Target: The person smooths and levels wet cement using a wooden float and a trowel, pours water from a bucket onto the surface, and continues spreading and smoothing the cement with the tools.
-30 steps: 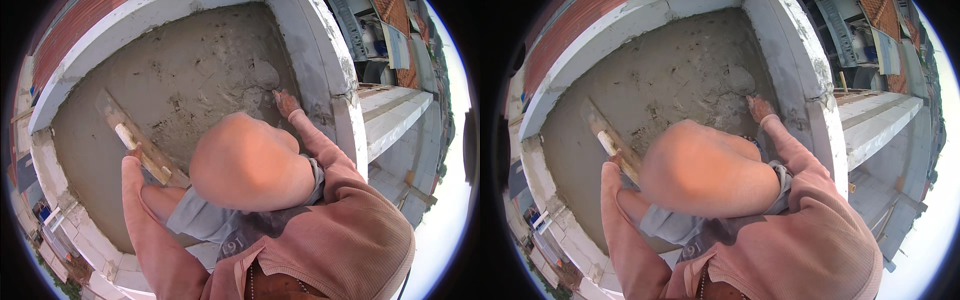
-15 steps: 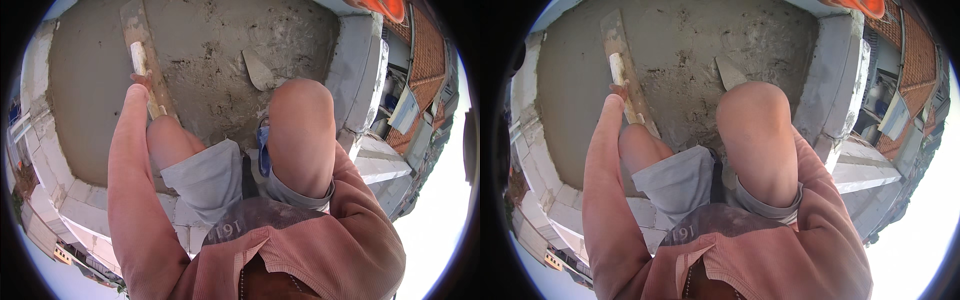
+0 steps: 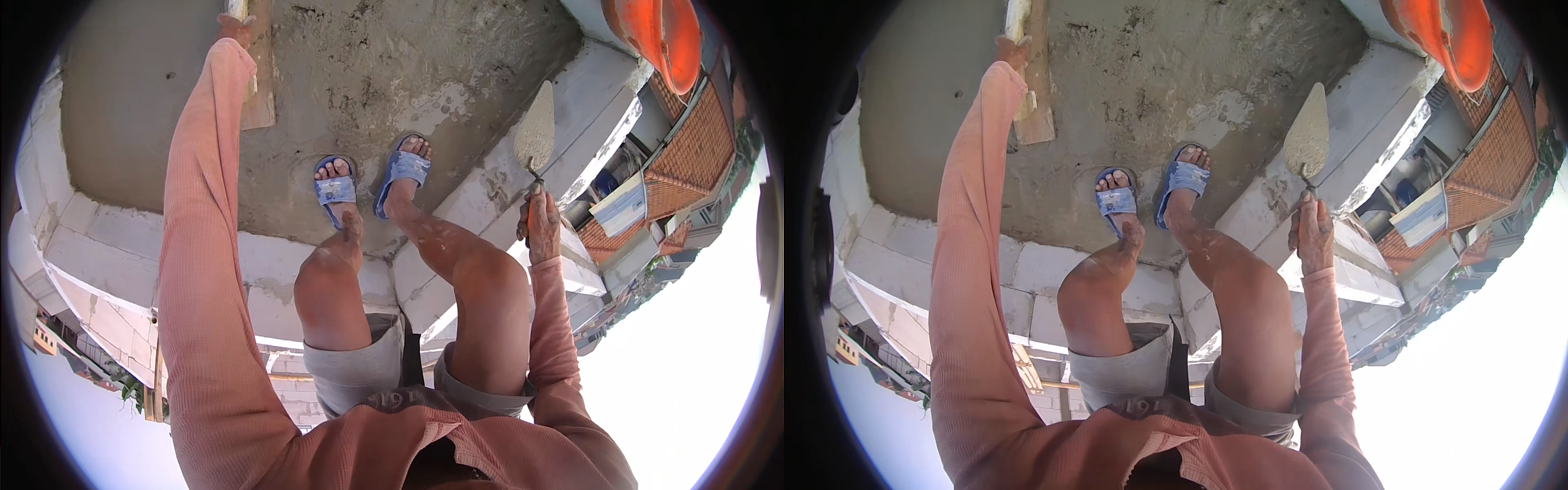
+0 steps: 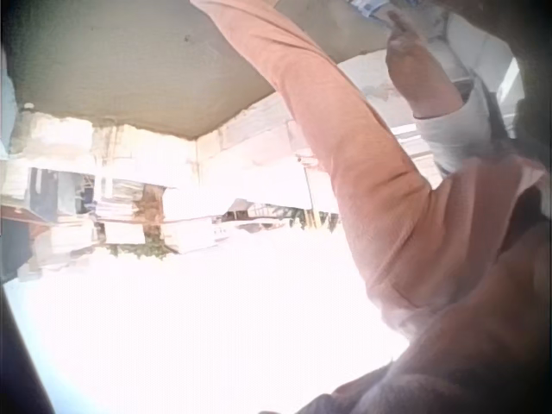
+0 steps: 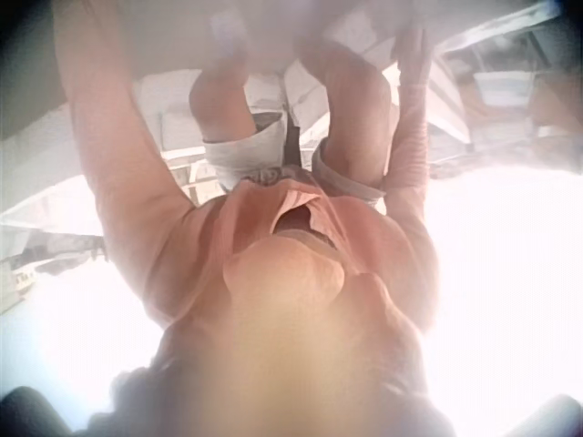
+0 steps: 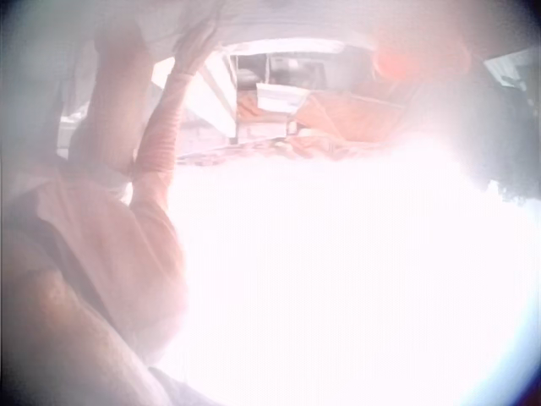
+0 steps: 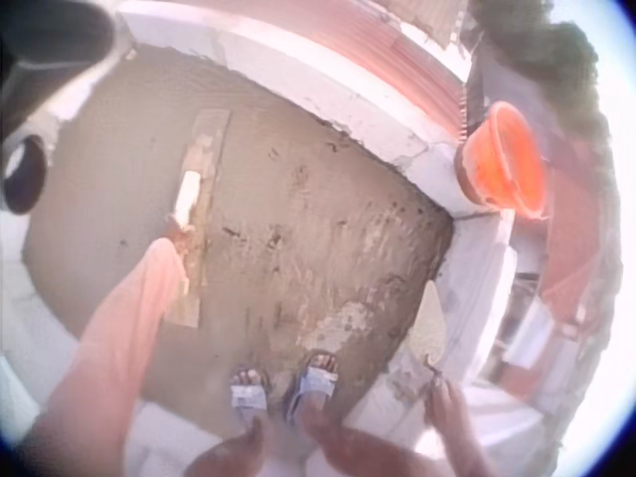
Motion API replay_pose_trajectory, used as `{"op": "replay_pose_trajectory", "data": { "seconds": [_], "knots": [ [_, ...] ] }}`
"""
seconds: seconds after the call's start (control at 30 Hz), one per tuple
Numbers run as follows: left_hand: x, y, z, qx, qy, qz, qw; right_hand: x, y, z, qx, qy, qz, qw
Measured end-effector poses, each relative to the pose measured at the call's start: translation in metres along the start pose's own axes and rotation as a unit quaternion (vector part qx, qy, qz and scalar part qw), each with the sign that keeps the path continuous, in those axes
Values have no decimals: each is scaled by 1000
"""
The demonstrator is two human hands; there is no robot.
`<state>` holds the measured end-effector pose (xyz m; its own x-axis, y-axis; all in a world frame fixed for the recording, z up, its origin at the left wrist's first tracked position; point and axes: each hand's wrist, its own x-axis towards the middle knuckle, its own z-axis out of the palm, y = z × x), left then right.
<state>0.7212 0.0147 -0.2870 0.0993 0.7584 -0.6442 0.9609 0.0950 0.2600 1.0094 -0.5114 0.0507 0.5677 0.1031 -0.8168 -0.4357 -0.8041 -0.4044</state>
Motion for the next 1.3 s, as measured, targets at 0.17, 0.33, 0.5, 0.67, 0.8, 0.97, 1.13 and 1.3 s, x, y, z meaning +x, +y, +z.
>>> {"op": "replay_pose_trajectory", "data": {
  "seconds": [0.17, 0.33, 0.5, 0.67, 0.8, 0.97, 1.13, 1.3],
  "knots": [
    [-59, -6, -6, 32, 50, 55, 997, -60, 25, -13, -62, 4, 22, 998],
    [-159, -32, -53, -91, 115, 42, 988, -110, 22, -13, -94, -10, 21, 995],
    [-286, -42, -144, -380, 189, -77, 902, -158, 0, 0, -95, -11, -15, 995],
    [-401, -15, -182, -655, 219, -152, 707, -188, -49, 7, -202, -54, 5, 978],
    [-482, 9, -173, -732, 240, -213, 601, -194, -73, 19, -147, -76, -126, 978],
    [-538, 49, -134, -732, 259, -295, 556, -190, -118, 19, -14, -156, -31, 987],
    [-567, 78, -101, -716, 232, -338, 564, -169, -147, 16, 40, -310, 69, 947],
    [-593, 109, -78, -733, 209, -364, 536, -98, -171, 7, -172, -286, 96, 938]
  ]
}}
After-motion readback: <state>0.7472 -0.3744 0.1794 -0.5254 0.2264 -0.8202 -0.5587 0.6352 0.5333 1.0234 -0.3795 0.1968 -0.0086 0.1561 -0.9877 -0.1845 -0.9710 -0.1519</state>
